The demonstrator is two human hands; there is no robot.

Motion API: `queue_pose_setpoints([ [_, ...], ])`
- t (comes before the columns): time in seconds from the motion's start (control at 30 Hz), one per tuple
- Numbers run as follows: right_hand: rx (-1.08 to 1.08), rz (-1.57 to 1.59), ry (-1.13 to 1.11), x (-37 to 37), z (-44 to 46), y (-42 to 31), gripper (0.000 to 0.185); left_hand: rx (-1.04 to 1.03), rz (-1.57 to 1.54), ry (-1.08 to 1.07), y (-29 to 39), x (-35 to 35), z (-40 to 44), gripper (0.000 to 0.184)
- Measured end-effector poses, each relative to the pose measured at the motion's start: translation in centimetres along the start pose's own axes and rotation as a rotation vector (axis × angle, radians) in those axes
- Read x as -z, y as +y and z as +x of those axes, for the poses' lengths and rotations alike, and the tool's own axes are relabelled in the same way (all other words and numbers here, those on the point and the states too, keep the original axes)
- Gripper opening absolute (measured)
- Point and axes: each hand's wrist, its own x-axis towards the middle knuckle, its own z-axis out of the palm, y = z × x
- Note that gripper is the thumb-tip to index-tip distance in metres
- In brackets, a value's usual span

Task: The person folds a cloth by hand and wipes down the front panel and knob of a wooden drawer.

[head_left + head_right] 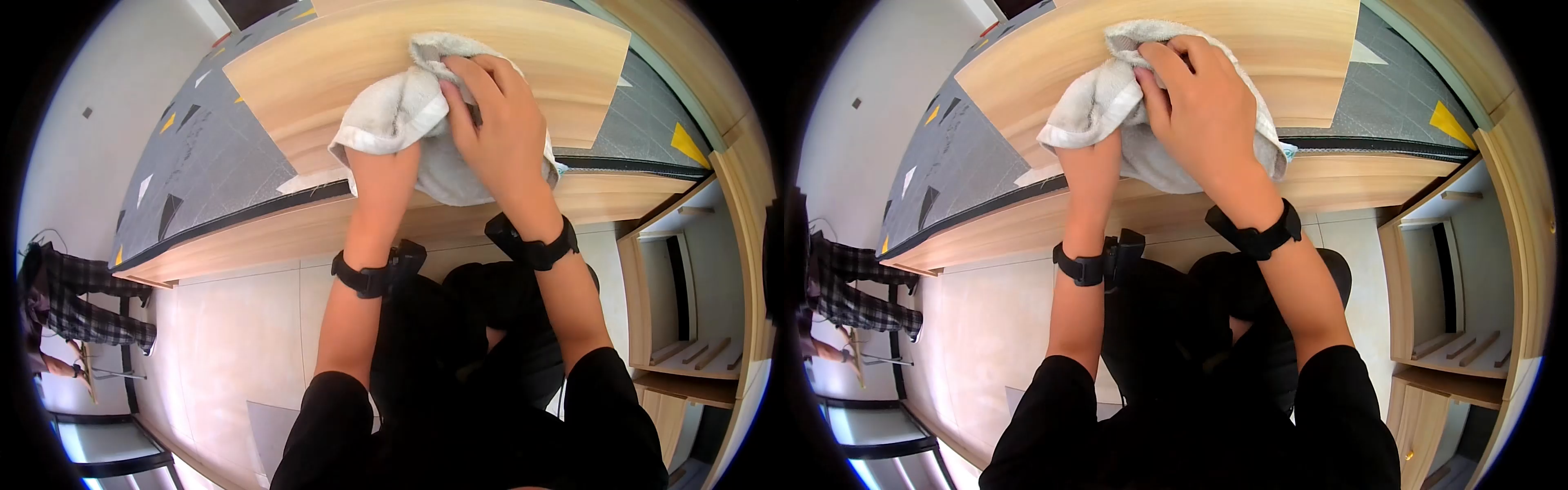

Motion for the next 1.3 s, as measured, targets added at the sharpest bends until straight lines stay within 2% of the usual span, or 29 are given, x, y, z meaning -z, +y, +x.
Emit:
queue_pose_setpoints([
  [0.07, -0.06, 0.019, -0.005, 0.0, -0.9, 0.2, 0.015, -0.207, 0.248, 0.006, 0.0, -0.3, -0.7, 0.017],
  [0.1, -0.087, 0.036, 0.013, 0.1, -1.5, 0.5, 0.015, -0.196, 0.246, -0.005, -0.2, -0.6, -1.5, 0.017],
  [0.17, -0.122, 0.054, 0.022, 0.4, -3.2, 0.7, 0.014, -0.125, 0.512, -0.241, 0.1, -1.2, -2.9, 0.011],
  [0.2, -0.128, -0.001, -0.051, 0.7, -4.2, 0.6, 0.014, -0.022, 0.582, -0.354, 0.4, -1.2, -3.5, 0.011],
  [0.23, -0.134, -0.057, -0.122, 1.0, -5.0, 0.4, 0.014, -0.017, 0.58, -0.359, 0.2, -1.2, -3.9, 0.011],
  [0.3, -0.136, -0.05, -0.115, 1.4, -5.6, 0.4, 0.013, -0.196, 0.442, -0.151, -0.7, -1.4, -4.7, 0.01],
  [0.4, -0.254, 0.023, -0.156, 2.0, -5.5, 0.0, 0.012, -0.246, 0.346, -0.072, -1.1, -1.9, -5.3, 0.011],
  [0.57, -0.148, -0.064, -0.091, 1.6, -5.7, 0.3, 0.016, -0.205, 0.348, -0.158, 0.0, -1.1, -4.3, 0.014],
  [0.93, -0.191, -0.068, -0.153, 2.3, -6.2, -0.3, 0.018, -0.238, 0.301, -0.13, -0.3, -0.9, -5.4, 0.017],
  [1.03, -0.174, -0.073, -0.148, 2.5, -6.3, -0.4, 0.017, -0.229, 0.263, -0.156, -0.8, -0.8, -5.5, 0.026],
  [1.13, -0.168, -0.064, -0.133, 2.8, -7.0, -1.0, 0.016, -0.242, 0.259, -0.14, 0.2, -0.2, -5.8, 0.022],
  [1.2, -0.131, -0.061, -0.088, 2.3, -6.4, -0.7, 0.016, -0.243, 0.353, -0.155, 0.6, -0.5, -4.9, 0.009],
  [1.3, -0.147, -0.052, -0.086, 2.1, -6.4, -1.1, 0.018, -0.235, 0.449, -0.199, 1.1, -0.1, -4.6, 0.009],
])
